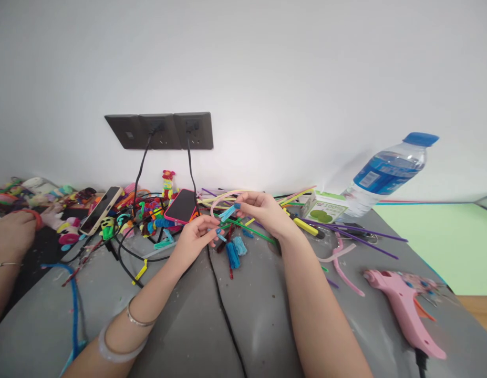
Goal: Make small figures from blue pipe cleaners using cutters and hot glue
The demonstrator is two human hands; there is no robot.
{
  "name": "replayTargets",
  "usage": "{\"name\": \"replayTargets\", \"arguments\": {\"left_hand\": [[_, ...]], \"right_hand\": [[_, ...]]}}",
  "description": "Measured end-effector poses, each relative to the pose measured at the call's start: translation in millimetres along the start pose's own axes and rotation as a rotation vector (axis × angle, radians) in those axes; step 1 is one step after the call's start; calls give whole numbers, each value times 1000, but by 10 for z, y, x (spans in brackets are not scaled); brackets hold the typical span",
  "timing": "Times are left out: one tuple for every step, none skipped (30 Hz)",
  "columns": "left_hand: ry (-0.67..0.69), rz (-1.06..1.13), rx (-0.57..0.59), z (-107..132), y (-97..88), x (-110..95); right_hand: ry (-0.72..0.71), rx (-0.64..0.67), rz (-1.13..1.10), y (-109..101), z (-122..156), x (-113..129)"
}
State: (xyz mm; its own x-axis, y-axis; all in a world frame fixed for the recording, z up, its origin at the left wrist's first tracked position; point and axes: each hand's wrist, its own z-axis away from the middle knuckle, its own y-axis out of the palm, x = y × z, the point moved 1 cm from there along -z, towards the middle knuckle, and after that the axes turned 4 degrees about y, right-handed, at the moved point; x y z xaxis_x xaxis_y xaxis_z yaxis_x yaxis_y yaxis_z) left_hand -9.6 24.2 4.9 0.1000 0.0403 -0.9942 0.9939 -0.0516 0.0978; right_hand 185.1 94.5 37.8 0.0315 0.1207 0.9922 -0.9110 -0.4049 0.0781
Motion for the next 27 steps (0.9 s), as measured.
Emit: {"name": "replayTargets", "arguments": {"left_hand": [[1, -10, 1, 0, 1, 7], [1, -16, 4, 0, 1, 14], [0, -20, 7, -1, 0, 18], [-1, -23, 11, -1, -1, 20], [-3, -24, 14, -2, -1, 18], [-7, -26, 16, -2, -1, 14], [-14, -27, 18, -2, 0, 9], [-20, -27, 20, -2, 3, 2], [-27, -26, 20, -2, 6, -4], [-32, -22, 22, 0, 10, -11], [-31, -17, 21, 1, 13, -17], [-24, -13, 25, 3, 17, -23], [-18, -10, 34, 6, 20, -28], [-15, -6, 36, 8, 22, -31], [-18, -6, 36, 10, 22, -32], [-22, -12, 34, 12, 21, -31], [-27, -22, 35, 14, 20, -27], [-22, -33, 25, 14, 16, -21], [-18, -41, 24, 14, 13, -12], [-13, -43, 21, 13, 11, -3], [-9, -45, 21, 12, 8, 6], [-2, -50, 23, 12, 7, 14], [7, -55, 25, 11, 7, 20], [15, -61, 26, 12, 8, 22], [22, -66, 29, 13, 9, 21], [26, -67, 31, 14, 11, 17], [26, -67, 35, 15, 13, 11]], "right_hand": [[1, 1, -1, -2, -2, -2], [0, 4, -6, -1, -4, -2], [0, 7, -12, 1, -6, 0], [-1, 11, -15, 5, -8, 4], [-4, 13, -14, 10, -9, 10], [-6, 14, -7, 16, -10, 17], [-4, 13, 5, 22, -10, 23], [0, 13, 18, 29, -10, 29], [6, 13, 31, 35, -9, 34], [12, 16, 44, 42, -8, 37], [18, 23, 55, 48, -6, 39], [23, 34, 65, 53, -5, 40], [25, 48, 75, 58, -5, 40], [27, 60, 83, 61, -5, 40], [30, 70, 88, 63, -5, 38], [33, 75, 89, 64, -7, 37], [35, 77, 87, 63, -8, 34], [36, 77, 85, 62, -9, 32], [34, 75, 82, 59, -11, 28], [30, 71, 81, 56, -12, 24], [24, 67, 82, 52, -13, 20], [16, 62, 85, 47, -14, 15], [10, 57, 87, 42, -15, 10], [6, 52, 90, 37, -16, 4], [3, 49, 92, 33, -17, -2], [2, 47, 93, 29, -19, -7], [2, 50, 93, 27, -20, -11]]}}
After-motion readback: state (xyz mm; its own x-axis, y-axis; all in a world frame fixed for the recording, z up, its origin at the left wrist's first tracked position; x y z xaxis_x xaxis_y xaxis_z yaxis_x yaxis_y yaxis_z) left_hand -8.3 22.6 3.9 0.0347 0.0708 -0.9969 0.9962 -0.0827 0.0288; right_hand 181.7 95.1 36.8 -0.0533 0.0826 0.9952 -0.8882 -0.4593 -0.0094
